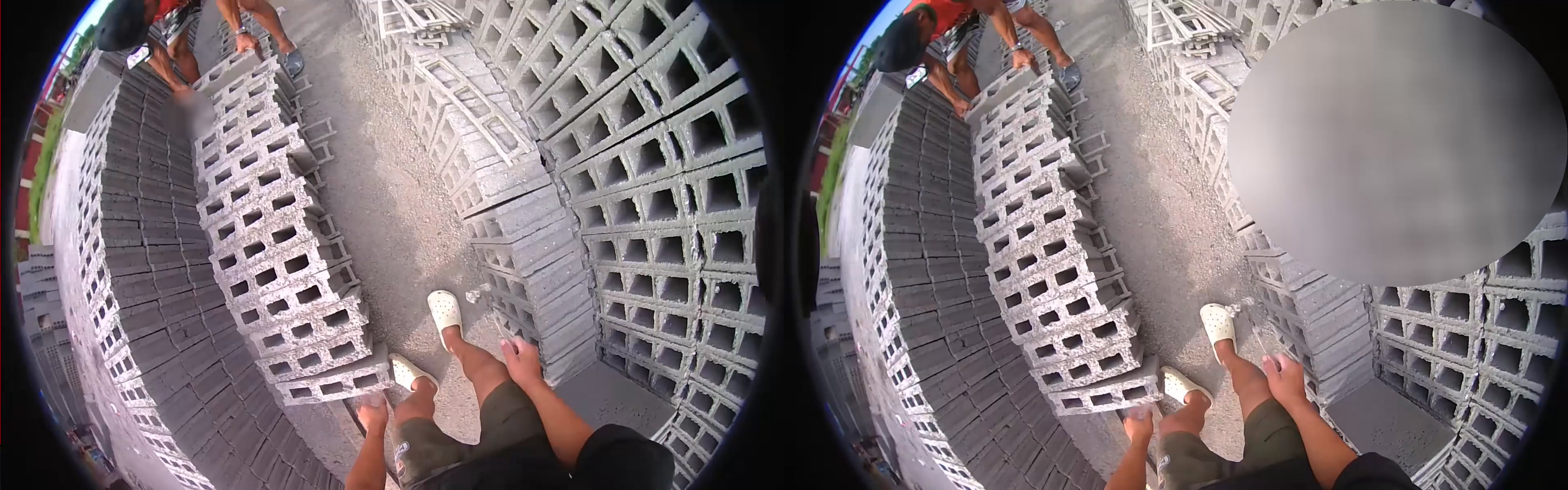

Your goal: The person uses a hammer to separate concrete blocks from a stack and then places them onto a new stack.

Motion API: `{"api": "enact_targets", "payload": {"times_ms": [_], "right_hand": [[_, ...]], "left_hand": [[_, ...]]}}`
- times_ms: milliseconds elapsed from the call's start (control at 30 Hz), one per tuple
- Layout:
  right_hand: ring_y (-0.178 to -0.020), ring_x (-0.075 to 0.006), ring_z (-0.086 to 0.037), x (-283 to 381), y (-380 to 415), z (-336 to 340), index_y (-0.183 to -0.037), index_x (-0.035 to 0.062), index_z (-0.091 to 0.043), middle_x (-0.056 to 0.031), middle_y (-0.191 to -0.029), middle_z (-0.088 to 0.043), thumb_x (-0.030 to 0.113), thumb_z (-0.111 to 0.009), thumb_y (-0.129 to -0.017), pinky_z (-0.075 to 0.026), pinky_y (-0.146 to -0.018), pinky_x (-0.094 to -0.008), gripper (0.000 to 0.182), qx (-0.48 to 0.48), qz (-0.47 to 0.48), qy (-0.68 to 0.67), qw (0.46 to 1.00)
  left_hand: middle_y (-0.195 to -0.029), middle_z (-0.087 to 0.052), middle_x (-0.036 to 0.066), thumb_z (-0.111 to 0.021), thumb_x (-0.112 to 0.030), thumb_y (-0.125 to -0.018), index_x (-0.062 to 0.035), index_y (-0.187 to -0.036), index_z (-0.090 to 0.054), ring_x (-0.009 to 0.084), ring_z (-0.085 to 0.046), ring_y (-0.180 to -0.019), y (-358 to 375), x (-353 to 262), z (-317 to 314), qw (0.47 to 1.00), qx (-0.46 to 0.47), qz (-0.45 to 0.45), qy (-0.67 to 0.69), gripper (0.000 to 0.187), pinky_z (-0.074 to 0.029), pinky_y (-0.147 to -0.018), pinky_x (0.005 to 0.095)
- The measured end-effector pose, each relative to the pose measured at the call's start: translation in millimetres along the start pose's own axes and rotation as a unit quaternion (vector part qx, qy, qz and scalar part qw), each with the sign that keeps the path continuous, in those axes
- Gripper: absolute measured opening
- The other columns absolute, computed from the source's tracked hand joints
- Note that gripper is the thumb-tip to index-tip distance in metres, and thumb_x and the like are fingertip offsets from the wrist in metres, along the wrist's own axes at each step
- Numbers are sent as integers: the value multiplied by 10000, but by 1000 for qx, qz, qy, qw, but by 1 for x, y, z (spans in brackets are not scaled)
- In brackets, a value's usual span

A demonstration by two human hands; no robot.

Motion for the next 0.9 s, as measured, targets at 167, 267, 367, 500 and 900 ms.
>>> {"api": "enact_targets", "payload": {"times_ms": [167,267,367,500,900], "right_hand": [[-721,-435,-601,-66,-4,98,-789,-23,-615,-250,-719,-613,302,-657,-791,-460,-652,-465,328,-90,27,161,983],[-767,-413,-628,-126,16,121,-786,-26,-631,-240,-763,-639,311,-674,-761,-480,-677,-461,340,-124,-54,149,980],[-781,-407,-638,-153,38,121,-777,-39,-636,-252,-783,-643,288,-668,-736,-490,-684,-463,331,-154,-72,136,976],[-752,-413,-640,-210,47,101,-698,-40,-638,-265,-771,-641,253,-653,-695,-497,-671,-473,294,-114,-141,173,968],[-980,-375,-619,-58,-5,127,-892,-54,-661,-250,-1014,-644,355,-684,-712,-496,-858,-402,447,-37,-107,105,988]], "left_hand": [[-1144,-633,163,-542,-496,-788,-131,-1115,-660,345,-582,-1098,30,56,4,985,140,1,-96,503,-447,-957,408],[-1175,-628,129,-504,-496,-816,-134,-1150,-638,317,-570,-1125,35,50,6,962,222,-64,-144,510,-445,-956,405],[-1172,-629,122,-483,-490,-838,-127,-1157,-628,306,-575,-1111,-38,-25,79,960,174,-178,-129,504,-447,-948,399],[-1168,-630,114,-455,-482,-867,-119,-1167,-615,290,-582,-1092,-74,-141,200,933,165,-292,-133,497,-449,-937,391],[-1008,-681,151,-520,-341,-863,-51,-977,-686,278,-626,-989,32,-47,117,969,99,-63,218,353,-454,-818,391]]}}
Point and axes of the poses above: each hand's wrist, its own y-axis away from the middle knuckle, its own z-axis out of the back of the hand, x = y × z, the point moved 6 cm from there along -y, towards the middle knuckle
